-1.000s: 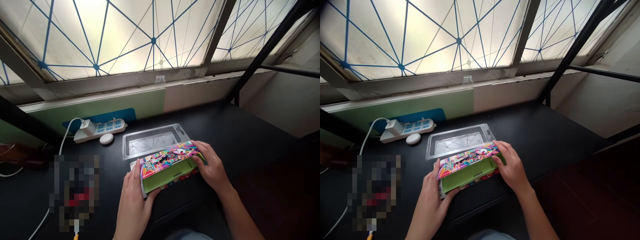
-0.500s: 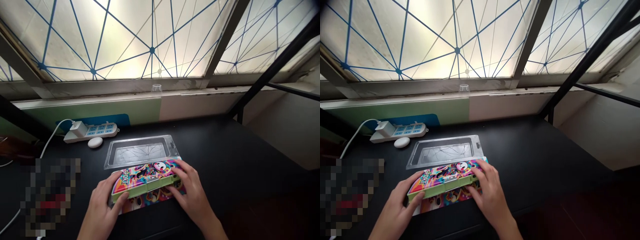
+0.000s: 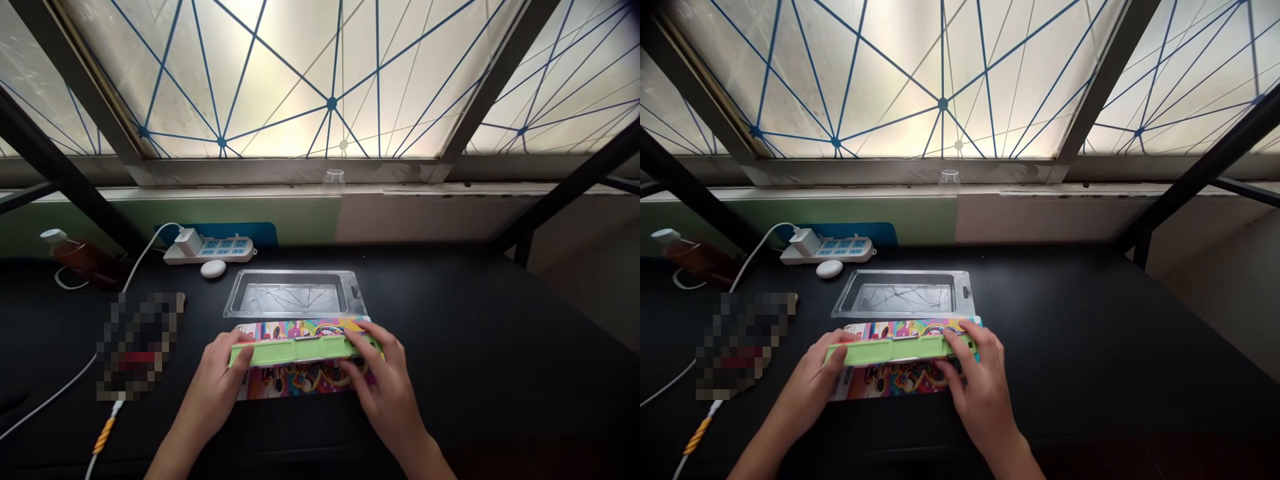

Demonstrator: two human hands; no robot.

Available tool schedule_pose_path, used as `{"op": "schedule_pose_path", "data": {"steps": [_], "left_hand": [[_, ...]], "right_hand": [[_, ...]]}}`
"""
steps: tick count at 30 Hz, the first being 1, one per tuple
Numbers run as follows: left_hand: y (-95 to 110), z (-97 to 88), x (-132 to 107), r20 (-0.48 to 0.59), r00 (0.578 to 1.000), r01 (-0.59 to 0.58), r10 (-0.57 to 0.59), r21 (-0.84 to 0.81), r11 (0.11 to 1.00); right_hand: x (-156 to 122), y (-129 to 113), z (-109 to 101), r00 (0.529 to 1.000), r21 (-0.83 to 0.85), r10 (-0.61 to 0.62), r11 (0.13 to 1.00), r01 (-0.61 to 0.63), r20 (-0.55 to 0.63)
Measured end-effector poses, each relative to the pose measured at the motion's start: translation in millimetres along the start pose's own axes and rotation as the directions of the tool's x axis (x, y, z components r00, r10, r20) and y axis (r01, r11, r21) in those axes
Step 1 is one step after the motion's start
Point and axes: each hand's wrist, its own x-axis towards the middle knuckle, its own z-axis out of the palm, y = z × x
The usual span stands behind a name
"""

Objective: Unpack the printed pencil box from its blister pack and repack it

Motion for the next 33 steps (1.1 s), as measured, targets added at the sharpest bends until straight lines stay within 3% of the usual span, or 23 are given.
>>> {"op": "schedule_pose_path", "data": {"steps": [6, 13, 16, 19, 23, 25, 30, 33], "left_hand": [[5, -3.0, 7, 0.043, 0.997, -0.064, 0.065, -0.006, 0.998], [3, 0.3, 18, 0.044, 0.999, -0.017, 0.021, -0.093, 0.995], [4, 4.0, 15, 0.041, 0.999, -0.008, 0.011, -0.072, 0.997], [0, 3.3, 5, 0.021, 0.997, -0.078, 0.079, -0.061, 0.995], [-10, -4.8, -9, 0.169, 0.952, -0.252, 0.257, -0.048, 0.967], [-13, -7.3, -10, 0.216, 0.933, -0.284, 0.29, -0.056, 0.957], [-15, 2.1, 7, 0.159, 0.939, -0.31, 0.305, 0.011, 0.951], [-13, 12.4, 23, 0.109, 0.937, -0.339, 0.332, 0.049, 0.94]], "right_hand": [[6, -26, 9, 0.993, -0.251, -0.063, 0.964, 0.085, 0.095], [20, -55, 23, 0.961, -0.256, -0.122, 0.949, 0.186, 0.247], [24, -50, 28, 0.93, -0.216, -0.147, 0.949, 0.229, 0.337], [27, -42, 29, 0.913, -0.162, -0.146, 0.962, 0.221, 0.38], [30, -37, 26, 0.879, -0.091, -0.184, 0.965, 0.248, 0.44], [31, -35, 26, 0.867, -0.098, -0.189, 0.96, 0.262, 0.462], [40, -23, 32, 0.868, -0.195, -0.174, 0.936, 0.293, 0.465], [55, -8, 36, 0.843, -0.159, -0.208, 0.933, 0.324, 0.496]]}}
